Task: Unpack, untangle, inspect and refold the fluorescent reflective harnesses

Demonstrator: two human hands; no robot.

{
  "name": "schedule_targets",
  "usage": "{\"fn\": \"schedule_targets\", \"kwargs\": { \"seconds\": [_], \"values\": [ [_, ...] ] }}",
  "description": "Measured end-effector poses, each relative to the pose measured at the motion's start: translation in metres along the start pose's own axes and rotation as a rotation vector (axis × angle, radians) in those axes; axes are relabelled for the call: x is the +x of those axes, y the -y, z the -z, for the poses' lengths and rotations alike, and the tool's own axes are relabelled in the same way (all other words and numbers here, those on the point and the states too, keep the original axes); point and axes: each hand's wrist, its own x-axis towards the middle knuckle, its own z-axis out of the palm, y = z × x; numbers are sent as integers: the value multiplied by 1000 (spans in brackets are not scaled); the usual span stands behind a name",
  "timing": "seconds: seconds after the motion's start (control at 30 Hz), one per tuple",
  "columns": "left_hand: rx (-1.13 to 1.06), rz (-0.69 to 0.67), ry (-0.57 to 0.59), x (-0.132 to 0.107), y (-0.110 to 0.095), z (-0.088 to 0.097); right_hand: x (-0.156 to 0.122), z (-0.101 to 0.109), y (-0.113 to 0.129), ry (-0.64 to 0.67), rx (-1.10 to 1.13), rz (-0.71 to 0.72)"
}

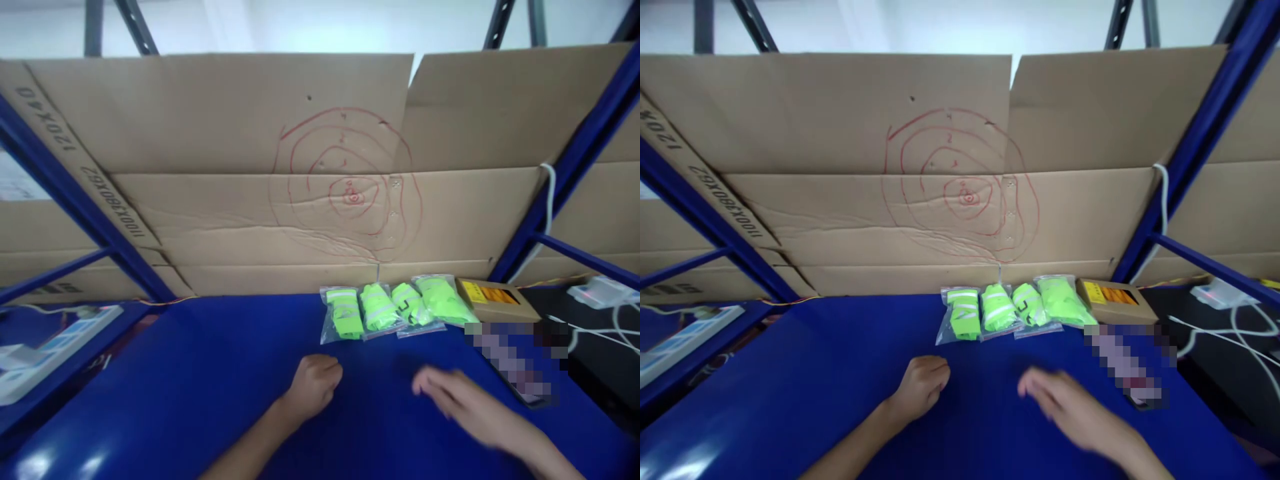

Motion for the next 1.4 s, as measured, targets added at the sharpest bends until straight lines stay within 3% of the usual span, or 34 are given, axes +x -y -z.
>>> {"fn": "schedule_targets", "kwargs": {
  "seconds": [0.07, 0.13, 0.27, 0.5, 0.67, 0.87, 1.07, 1.4],
  "values": [
    [0, 17, 24, 4, 2, 0, 37, 10, -20, -122, -16, 71],
    [-12, 45, 71, 10, 4, 0, 69, 16, -41, -190, -15, 55],
    [-21, 132, 159, 23, 4, -8, 96, 7, -71, -195, -48, -18],
    [37, 191, 106, 27, 6, -17, 74, -32, -56, -12, -199, 20],
    [139, 300, 55, 26, 17, -7, 68, -32, -41, 58, -301, 51],
    [261, 295, 245, 31, 11, -12, 63, -33, -33, 94, -468, 58],
    [251, 239, 448, 26, -2, -20, 65, -31, -29, 108, -431, 52],
    [215, 253, 478, 26, -2, -17, 66, -30, -33, 99, -425, 47]
  ]
}}
